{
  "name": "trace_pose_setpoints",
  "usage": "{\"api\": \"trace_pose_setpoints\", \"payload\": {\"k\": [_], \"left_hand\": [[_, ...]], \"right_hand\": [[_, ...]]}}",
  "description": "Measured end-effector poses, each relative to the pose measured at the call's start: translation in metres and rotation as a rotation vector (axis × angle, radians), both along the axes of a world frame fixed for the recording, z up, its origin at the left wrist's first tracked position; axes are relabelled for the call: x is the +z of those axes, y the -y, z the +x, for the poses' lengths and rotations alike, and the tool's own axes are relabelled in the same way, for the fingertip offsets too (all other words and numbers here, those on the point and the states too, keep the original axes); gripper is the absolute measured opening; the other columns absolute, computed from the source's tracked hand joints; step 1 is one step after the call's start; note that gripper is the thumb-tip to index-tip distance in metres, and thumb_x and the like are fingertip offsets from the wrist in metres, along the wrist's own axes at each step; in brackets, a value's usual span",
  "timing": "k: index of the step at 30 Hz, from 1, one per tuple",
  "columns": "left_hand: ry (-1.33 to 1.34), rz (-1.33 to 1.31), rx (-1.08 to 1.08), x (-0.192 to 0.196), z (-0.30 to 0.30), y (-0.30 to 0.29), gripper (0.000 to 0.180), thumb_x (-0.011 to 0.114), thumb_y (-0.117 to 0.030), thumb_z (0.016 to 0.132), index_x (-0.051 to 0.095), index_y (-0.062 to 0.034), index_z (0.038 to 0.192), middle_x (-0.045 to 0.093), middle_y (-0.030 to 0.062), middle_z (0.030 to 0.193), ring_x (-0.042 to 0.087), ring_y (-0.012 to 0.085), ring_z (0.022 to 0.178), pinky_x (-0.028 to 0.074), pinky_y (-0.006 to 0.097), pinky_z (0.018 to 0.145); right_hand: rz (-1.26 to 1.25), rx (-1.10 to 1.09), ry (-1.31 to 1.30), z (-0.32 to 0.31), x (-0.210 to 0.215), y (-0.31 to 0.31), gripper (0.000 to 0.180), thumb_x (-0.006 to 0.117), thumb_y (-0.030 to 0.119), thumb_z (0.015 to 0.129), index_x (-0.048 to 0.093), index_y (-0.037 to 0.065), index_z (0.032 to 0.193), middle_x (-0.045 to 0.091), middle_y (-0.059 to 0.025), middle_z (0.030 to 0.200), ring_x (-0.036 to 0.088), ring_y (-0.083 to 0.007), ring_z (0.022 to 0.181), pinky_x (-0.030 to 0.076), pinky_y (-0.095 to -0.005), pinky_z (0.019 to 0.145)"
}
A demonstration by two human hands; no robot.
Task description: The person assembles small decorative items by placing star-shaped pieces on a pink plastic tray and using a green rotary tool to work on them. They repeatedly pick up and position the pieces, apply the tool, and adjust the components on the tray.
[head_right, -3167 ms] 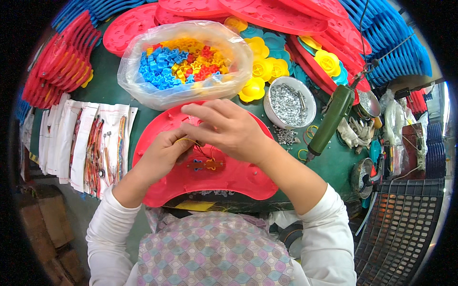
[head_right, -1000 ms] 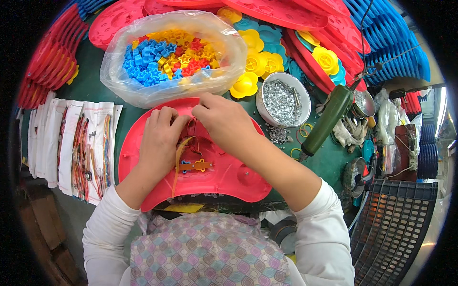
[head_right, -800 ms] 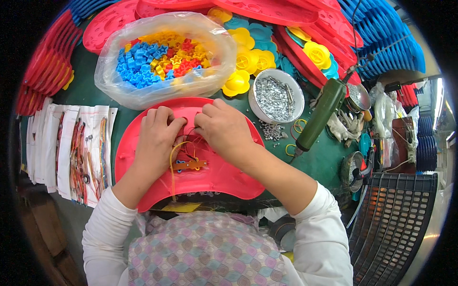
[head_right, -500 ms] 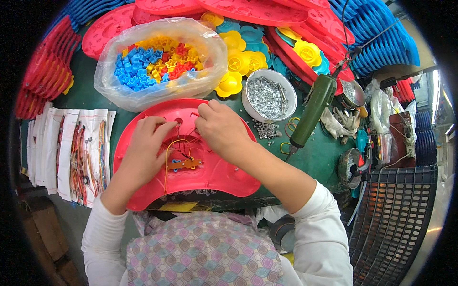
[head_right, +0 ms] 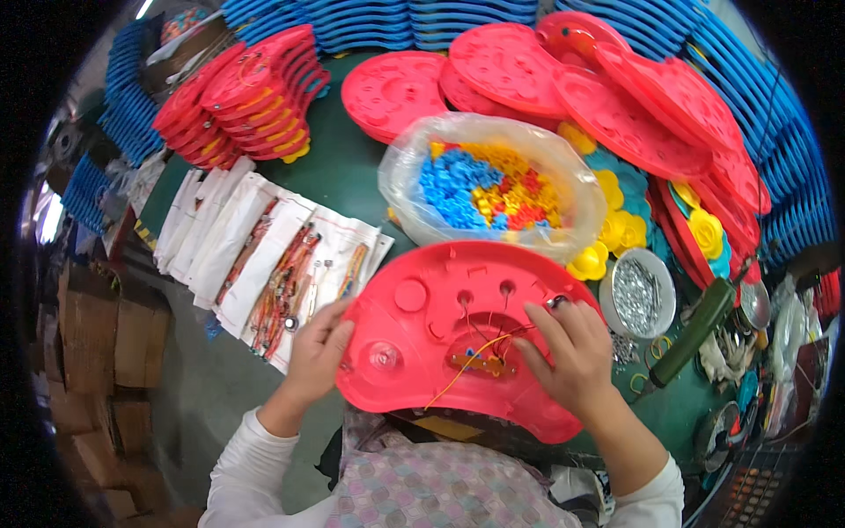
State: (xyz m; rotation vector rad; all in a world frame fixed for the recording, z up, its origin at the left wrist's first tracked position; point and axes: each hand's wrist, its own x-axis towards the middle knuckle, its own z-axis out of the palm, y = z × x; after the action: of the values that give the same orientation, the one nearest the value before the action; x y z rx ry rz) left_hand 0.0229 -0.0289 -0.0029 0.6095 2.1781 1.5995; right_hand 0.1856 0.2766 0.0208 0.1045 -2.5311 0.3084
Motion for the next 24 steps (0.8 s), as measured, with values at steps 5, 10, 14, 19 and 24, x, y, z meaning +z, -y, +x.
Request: {"api": "trace_pose_setpoints", "payload": {"k": [5,10,14,19,24], "left_hand": [[-0.421,0.266,0.407,0.062,-0.087,-0.002,0.044,0.053,-0.022,0.107,0.055,0.0077,0.139,0.063,0.0152,0.129,0.058,0.0233,0.121,0.045,0.034,0.105],[-0.608,0.577,0.481,0.125,-0.261,0.002,0.065,0.058,-0.009,0.102,0.024,-0.0011,0.158,0.047,0.0182,0.147,0.056,0.0277,0.128,0.06,0.039,0.094],[-0.568,0.623,0.621,0.151,-0.384,-0.004,0.071,0.061,-0.001,0.096,0.023,-0.0014,0.156,0.042,0.022,0.149,0.059,0.0371,0.125,0.065,0.045,0.088],[-0.235,0.646,0.642,0.114,-0.493,0.014,0.044,0.067,-0.001,0.095,0.045,0.0081,0.131,0.056,0.0224,0.131,0.066,0.0384,0.112,0.065,0.057,0.087],[-0.015,0.673,0.5,0.108,-0.531,0.079,0.043,0.077,-0.027,0.096,0.062,0.0082,0.116,0.063,0.013,0.112,0.07,0.0261,0.096,0.064,0.035,0.082]], "right_hand": [[0.075,0.257,-0.277,0.009,0.029,0.01,0.04,0.073,0.001,0.069,0.074,0.004,0.109,0.055,-0.0047,0.084,0.051,-0.0222,0.062,0.043,-0.035,0.055],[0.109,0.278,-0.12,-0.001,0.014,0.01,0.044,0.074,-0.001,0.067,0.074,0.006,0.111,0.059,-0.0034,0.086,0.054,-0.019,0.062,0.044,-0.0327,0.054],[0.098,0.195,-0.046,0.0,0.004,0.009,0.044,0.074,0.0,0.069,0.073,0.005,0.113,0.063,-0.0051,0.087,0.056,-0.0199,0.063,0.047,-0.0331,0.055],[0.12,0.092,0.037,0.0,0.001,0.005,0.038,0.074,0.002,0.071,0.072,0.004,0.11,0.064,-0.0067,0.088,0.06,-0.0214,0.069,0.048,-0.0336,0.059],[0.181,0.016,0.092,0.002,-0.016,-0.018,0.029,0.077,0.006,0.073,0.071,0.005,0.101,0.058,-0.0054,0.081,0.057,-0.0216,0.068,0.046,-0.034,0.059]]}}
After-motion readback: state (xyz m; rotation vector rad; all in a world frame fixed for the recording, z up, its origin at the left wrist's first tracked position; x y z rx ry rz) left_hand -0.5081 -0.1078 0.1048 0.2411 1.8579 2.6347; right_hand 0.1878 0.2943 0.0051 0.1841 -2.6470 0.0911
